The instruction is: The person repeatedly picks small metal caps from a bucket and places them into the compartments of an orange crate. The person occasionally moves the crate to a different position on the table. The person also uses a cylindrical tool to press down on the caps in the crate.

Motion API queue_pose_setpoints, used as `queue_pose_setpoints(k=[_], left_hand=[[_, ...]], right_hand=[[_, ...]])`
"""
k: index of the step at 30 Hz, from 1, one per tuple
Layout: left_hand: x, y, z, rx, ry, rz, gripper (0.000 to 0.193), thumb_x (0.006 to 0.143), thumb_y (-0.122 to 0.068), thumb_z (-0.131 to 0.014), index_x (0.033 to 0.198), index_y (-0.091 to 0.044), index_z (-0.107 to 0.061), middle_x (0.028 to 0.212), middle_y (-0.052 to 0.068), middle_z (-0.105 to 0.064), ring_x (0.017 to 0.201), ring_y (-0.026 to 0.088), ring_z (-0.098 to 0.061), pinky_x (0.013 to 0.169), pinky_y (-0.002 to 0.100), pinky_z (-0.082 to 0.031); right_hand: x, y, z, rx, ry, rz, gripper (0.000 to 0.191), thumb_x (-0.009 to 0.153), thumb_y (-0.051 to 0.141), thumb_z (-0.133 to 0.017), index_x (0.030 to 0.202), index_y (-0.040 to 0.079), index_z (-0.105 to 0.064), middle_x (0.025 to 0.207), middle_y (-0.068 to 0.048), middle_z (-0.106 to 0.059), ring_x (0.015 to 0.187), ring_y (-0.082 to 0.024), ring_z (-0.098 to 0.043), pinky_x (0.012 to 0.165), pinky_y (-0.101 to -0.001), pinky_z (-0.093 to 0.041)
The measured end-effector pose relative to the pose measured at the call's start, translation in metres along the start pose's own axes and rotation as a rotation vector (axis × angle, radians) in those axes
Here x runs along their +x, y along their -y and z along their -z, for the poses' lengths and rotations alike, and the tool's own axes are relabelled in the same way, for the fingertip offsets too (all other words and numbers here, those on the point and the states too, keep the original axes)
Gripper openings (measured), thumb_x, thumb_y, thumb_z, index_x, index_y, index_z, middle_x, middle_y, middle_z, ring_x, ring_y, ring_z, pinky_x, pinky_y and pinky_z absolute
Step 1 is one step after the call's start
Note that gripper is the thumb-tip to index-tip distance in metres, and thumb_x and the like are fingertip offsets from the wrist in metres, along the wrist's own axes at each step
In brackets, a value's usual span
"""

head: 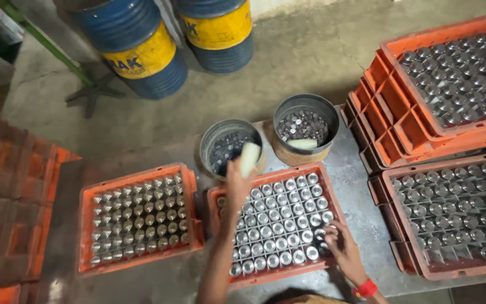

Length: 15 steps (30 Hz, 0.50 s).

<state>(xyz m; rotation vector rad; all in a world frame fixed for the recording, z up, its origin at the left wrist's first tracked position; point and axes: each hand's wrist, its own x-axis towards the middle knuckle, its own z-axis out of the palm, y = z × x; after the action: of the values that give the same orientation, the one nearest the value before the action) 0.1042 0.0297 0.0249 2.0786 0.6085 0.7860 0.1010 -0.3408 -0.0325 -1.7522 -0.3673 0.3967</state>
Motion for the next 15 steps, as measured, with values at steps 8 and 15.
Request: queue_pose_setpoints(k=[8, 15], left_hand=[[-0.237, -0.084, -0.030, -0.221, 0.342, 0.091, 0.064, 0.089, -0.018, -0.081, 0.145, -0.004, -0.053, 0.134, 0.025, -0.059, 0.123, 0.042, -0.056, 0.104, 0.049, -0.045], [-0.303, -0.096, -0.022, -0.540, 0.502, 0.478, 0.091, 0.075, -0.022, -0.083, 0.154, -0.015, -0.038, 0.137, 0.015, -0.058, 0.113, 0.037, -0.063, 0.095, 0.047, -0.051]], right_hand=[[0.002, 0.010, -0.026, 0.004, 0.207, 0.060, 0.076, 0.086, 0.017, -0.082, 0.153, 0.013, -0.044, 0.128, -0.016, -0.059, 0.105, -0.018, -0.059, 0.088, -0.0336, -0.052], [-0.032, 0.016, 0.013, 0.231, 0.198, -0.281, 0.075, 0.078, 0.013, -0.082, 0.144, 0.015, -0.049, 0.111, -0.006, -0.065, 0.090, -0.017, -0.067, 0.071, -0.0331, -0.059]])
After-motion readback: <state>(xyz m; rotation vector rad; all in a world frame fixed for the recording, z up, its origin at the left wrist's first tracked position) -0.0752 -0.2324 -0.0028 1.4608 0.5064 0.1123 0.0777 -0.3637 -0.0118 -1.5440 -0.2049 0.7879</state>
